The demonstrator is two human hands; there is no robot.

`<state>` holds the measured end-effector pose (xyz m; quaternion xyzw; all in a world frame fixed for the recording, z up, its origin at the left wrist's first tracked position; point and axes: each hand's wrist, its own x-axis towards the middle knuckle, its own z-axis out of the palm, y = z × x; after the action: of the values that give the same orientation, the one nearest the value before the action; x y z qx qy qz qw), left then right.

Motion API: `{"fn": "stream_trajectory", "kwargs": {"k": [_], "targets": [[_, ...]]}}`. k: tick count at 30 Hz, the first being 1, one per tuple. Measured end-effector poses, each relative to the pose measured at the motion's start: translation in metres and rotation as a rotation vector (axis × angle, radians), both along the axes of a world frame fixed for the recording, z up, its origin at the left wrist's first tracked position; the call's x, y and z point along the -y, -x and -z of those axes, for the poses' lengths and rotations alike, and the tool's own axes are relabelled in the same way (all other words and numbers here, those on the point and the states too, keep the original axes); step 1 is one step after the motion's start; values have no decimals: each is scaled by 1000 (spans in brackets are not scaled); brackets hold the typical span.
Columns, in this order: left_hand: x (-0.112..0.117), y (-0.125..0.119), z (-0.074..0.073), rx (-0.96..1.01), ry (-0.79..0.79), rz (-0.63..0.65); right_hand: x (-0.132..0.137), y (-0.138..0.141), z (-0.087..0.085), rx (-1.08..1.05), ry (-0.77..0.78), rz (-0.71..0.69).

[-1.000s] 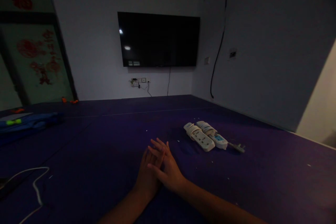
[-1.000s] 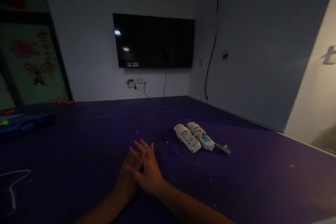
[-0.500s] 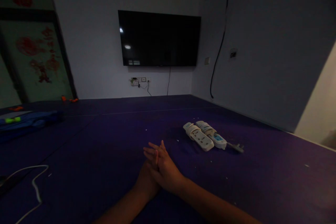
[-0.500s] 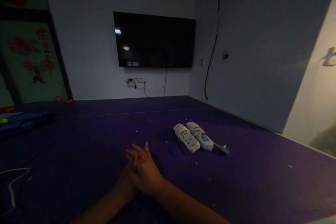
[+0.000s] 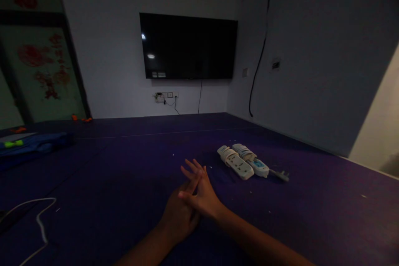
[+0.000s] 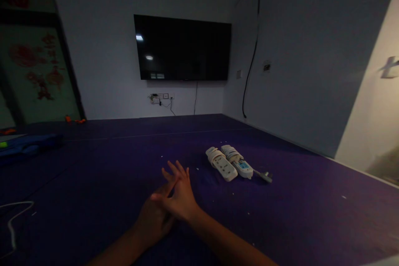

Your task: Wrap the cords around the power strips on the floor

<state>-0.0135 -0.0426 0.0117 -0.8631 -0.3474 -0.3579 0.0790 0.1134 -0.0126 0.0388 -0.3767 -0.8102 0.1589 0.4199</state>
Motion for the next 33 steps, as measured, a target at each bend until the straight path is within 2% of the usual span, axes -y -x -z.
{"fn": "stream_trajectory", "kwargs": {"k": [3, 6, 12, 17, 22, 26, 30, 33], "targets": [[-2, -2, 2, -47, 64, -18, 7, 3, -3, 63, 36, -32], [-7, -1, 12, -49, 86, -57, 10, 6, -3, 123, 46, -57], [-19, 1, 38, 44, 86, -37, 12, 7, -5, 289, -47, -109], [-22, 4, 48, 25, 85, -7, 14, 8, -9, 334, -116, -139], [-22, 5, 47, -8, 72, 40, 12, 8, -7, 341, -182, -144], [-22, 4, 44, -52, 99, 2, 10, 9, -8, 355, -207, -155], [-20, 2, 40, -17, 73, -23, 10, 8, -9, 346, -153, -158], [-15, 1, 31, 26, 70, -62, 7, 6, -7, 278, -69, -122]]}}
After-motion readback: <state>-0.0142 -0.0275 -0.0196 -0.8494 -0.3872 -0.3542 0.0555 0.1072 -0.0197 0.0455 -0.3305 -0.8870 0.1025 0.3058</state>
